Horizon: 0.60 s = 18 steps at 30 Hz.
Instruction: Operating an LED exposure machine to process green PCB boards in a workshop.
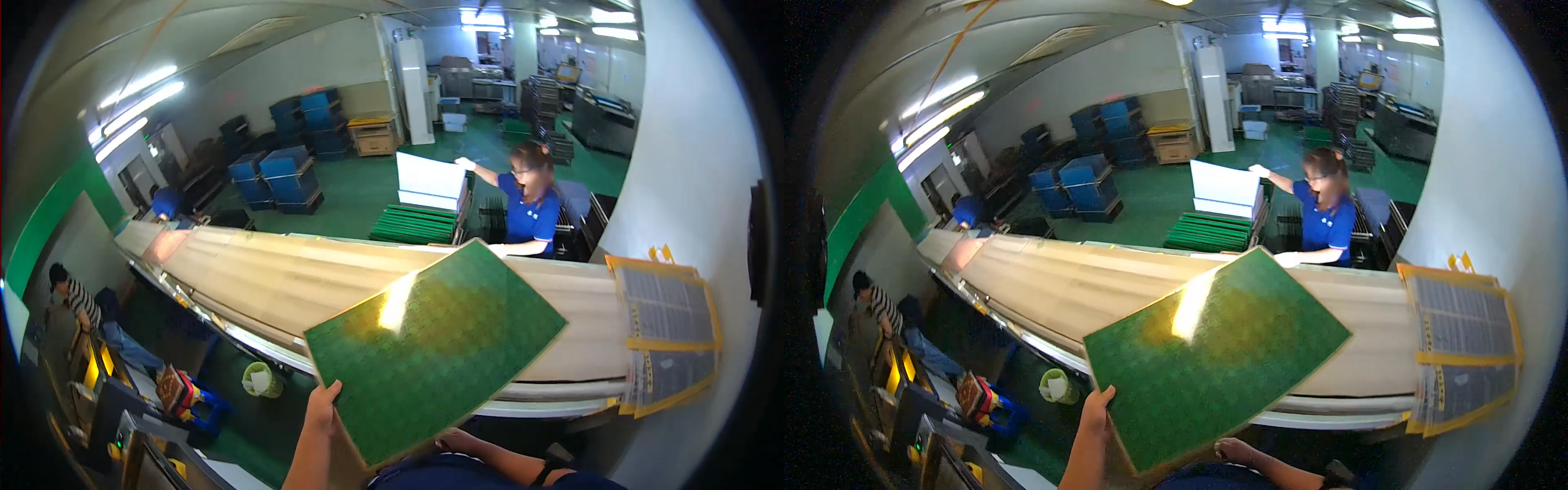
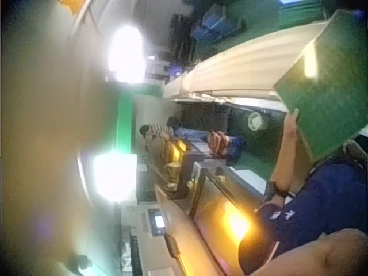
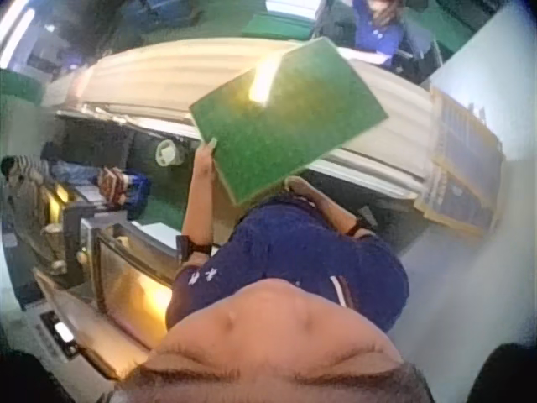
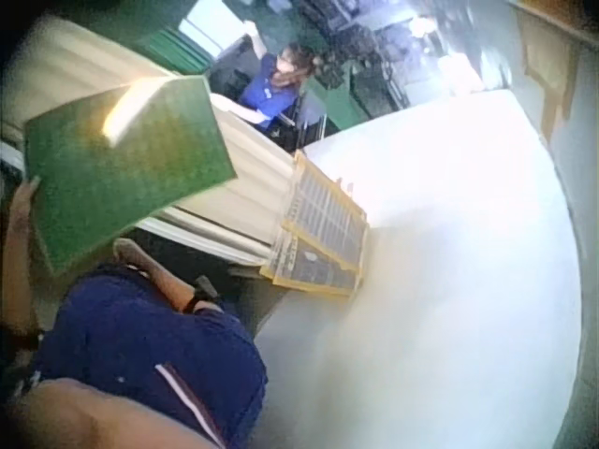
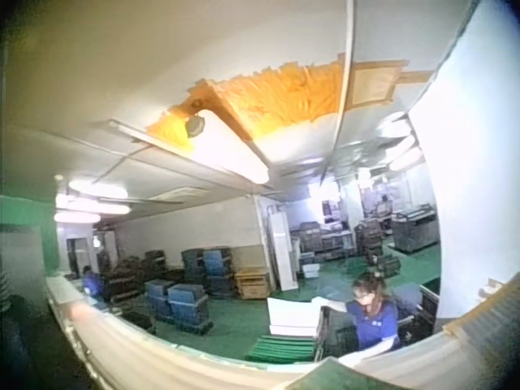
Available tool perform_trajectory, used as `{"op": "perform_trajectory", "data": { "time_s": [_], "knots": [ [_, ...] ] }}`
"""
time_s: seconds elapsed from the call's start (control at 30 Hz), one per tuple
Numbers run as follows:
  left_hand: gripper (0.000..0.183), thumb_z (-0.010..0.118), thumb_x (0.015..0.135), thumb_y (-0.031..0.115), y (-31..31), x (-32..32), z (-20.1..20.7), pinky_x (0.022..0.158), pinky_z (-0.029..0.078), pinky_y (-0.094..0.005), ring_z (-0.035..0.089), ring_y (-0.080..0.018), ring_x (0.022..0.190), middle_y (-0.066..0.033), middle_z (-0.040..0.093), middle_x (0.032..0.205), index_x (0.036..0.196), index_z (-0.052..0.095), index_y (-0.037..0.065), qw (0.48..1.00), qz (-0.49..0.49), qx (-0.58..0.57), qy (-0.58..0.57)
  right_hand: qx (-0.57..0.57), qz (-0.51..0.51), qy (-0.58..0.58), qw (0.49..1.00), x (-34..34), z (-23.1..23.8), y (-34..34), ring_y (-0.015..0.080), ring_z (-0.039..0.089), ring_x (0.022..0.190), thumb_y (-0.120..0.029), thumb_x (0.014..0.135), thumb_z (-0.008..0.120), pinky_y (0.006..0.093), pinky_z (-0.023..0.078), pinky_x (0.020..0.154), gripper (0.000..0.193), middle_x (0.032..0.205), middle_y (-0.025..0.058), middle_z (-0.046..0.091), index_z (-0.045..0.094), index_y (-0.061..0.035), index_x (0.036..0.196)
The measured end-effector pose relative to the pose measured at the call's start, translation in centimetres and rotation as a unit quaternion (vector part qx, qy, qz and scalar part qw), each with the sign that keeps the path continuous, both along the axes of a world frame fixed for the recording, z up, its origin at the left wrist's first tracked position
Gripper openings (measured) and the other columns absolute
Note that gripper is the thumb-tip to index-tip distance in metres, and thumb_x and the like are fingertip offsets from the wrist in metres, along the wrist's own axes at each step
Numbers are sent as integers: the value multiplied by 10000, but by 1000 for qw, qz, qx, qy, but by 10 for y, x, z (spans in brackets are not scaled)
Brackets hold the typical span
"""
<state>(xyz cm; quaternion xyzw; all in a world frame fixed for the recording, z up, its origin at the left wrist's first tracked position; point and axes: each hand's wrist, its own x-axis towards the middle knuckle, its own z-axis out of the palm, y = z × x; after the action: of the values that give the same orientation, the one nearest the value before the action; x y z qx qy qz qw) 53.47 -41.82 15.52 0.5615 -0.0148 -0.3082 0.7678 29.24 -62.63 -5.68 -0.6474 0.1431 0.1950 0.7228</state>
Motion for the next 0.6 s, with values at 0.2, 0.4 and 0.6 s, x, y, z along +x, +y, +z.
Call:
{"op": "perform_trajectory", "data": {
  "time_s": [0.2, 0.4, 0.6],
  "knots": [
    [340, 594, 918, 126, 117, -72, -17, 796, 570, -415, 672, -277, 952, -136, 663, 1130, 1219, 573, -28, 971, 234, -42, -8, -27, 171, -72, 982, 43, -13, 13, 100, 483, 680, -332, 1008, 491, 299, 411, 637, 348, 732, -23, 549, 577, -80, 783],
    [338, 603, 924, 145, 266, -224, -41, 791, 575, -415, 678, -276, 925, -124, 671, 1113, 1227, 572, -2, 833, 551, -53, -25, -1, 314, 94, 945, 72, -3, 51, 88, 433, 638, -360, 1024, 474, 288, 370, 599, 423, 678, -29, 512, 543, -86, 709],
    [308, 654, 905, 118, 328, -384, -95, 807, 561, -384, 668, -245, 911, -109, 658, 1093, 1187, 582, 16, 579, 810, -88, -17, -64, 465, 8, 883, 94, 34, 156, 64, 400, 552, -340, 1015, 486, 264, 319, 528, 443, 621, -43, 488, 507, -97, 646]
  ]
}}
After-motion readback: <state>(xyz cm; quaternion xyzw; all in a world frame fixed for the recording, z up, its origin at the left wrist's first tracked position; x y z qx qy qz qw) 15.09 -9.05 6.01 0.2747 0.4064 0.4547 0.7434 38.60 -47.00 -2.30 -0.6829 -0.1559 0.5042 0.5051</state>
